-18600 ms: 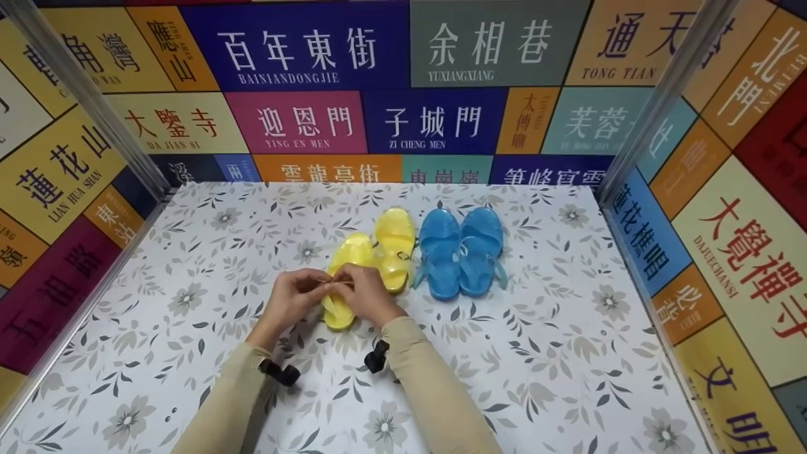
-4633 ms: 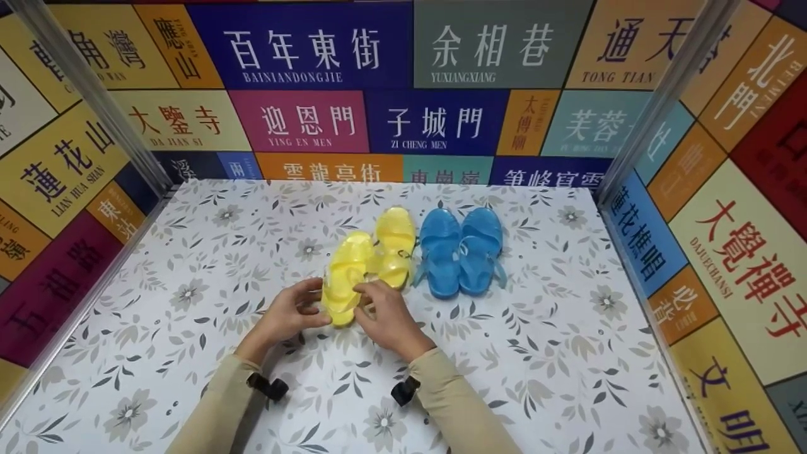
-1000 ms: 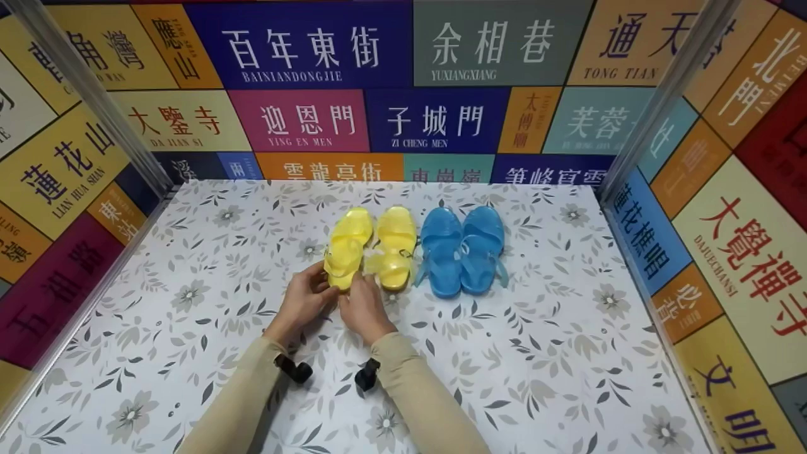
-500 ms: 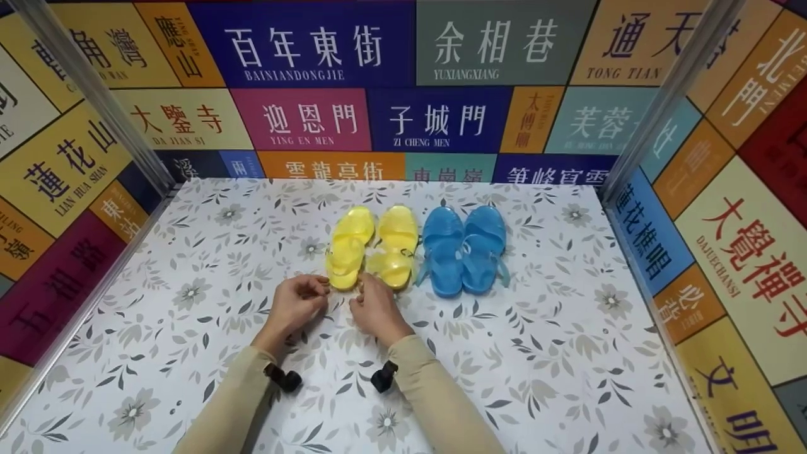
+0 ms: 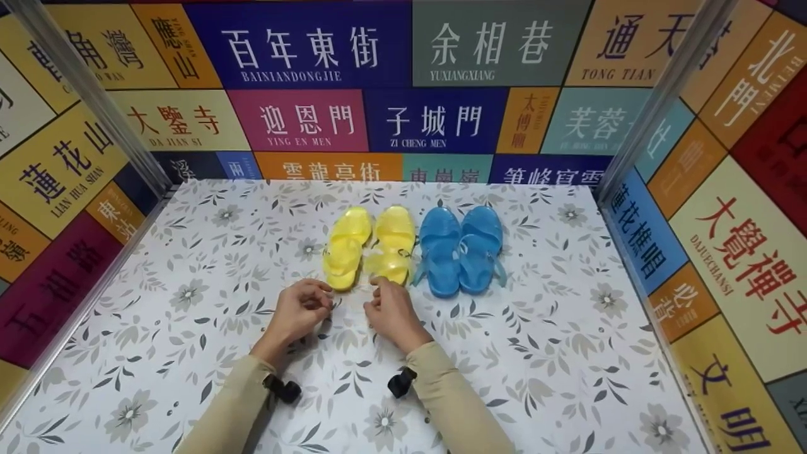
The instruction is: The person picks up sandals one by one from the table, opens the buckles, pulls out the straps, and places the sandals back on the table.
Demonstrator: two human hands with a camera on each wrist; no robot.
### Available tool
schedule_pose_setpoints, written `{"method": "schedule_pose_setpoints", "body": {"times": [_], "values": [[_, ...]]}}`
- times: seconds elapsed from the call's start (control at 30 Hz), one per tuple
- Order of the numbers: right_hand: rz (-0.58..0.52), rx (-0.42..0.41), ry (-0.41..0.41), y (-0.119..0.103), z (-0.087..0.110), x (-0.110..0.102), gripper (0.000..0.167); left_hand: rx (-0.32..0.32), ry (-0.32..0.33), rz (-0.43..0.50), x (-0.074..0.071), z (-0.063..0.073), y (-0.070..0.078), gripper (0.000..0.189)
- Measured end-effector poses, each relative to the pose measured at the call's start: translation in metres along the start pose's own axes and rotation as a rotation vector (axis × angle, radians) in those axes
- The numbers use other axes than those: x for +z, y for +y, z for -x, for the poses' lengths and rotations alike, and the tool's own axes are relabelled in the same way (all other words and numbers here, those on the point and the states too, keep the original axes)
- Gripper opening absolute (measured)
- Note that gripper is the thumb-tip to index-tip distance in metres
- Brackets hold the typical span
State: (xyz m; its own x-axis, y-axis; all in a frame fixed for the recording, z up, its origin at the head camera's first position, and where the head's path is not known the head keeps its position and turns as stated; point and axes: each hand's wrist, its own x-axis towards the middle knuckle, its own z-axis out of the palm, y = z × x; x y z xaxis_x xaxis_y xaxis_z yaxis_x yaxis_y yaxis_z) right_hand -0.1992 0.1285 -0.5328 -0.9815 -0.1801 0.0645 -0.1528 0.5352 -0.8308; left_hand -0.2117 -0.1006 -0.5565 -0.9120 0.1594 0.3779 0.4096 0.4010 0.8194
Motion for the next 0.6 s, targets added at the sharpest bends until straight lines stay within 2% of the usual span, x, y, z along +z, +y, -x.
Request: {"method": "schedule_pose_setpoints", "body": {"times": [0.23,0.43,0.6], "values": [[-0.019,0.078,0.033,0.01,0.004,-0.015,0.045,-0.009,-0.079,0.071,0.012,-0.001,0.013,0.018],[-0.023,0.103,0.055,0.016,0.005,-0.025,0.044,-0.006,-0.125,0.105,0.026,-0.005,0.02,0.016],[0.006,0.11,0.078,0.022,0.006,-0.032,0.045,-0.09,-0.185,0.141,0.04,-0.007,0.028,0.022]]}}
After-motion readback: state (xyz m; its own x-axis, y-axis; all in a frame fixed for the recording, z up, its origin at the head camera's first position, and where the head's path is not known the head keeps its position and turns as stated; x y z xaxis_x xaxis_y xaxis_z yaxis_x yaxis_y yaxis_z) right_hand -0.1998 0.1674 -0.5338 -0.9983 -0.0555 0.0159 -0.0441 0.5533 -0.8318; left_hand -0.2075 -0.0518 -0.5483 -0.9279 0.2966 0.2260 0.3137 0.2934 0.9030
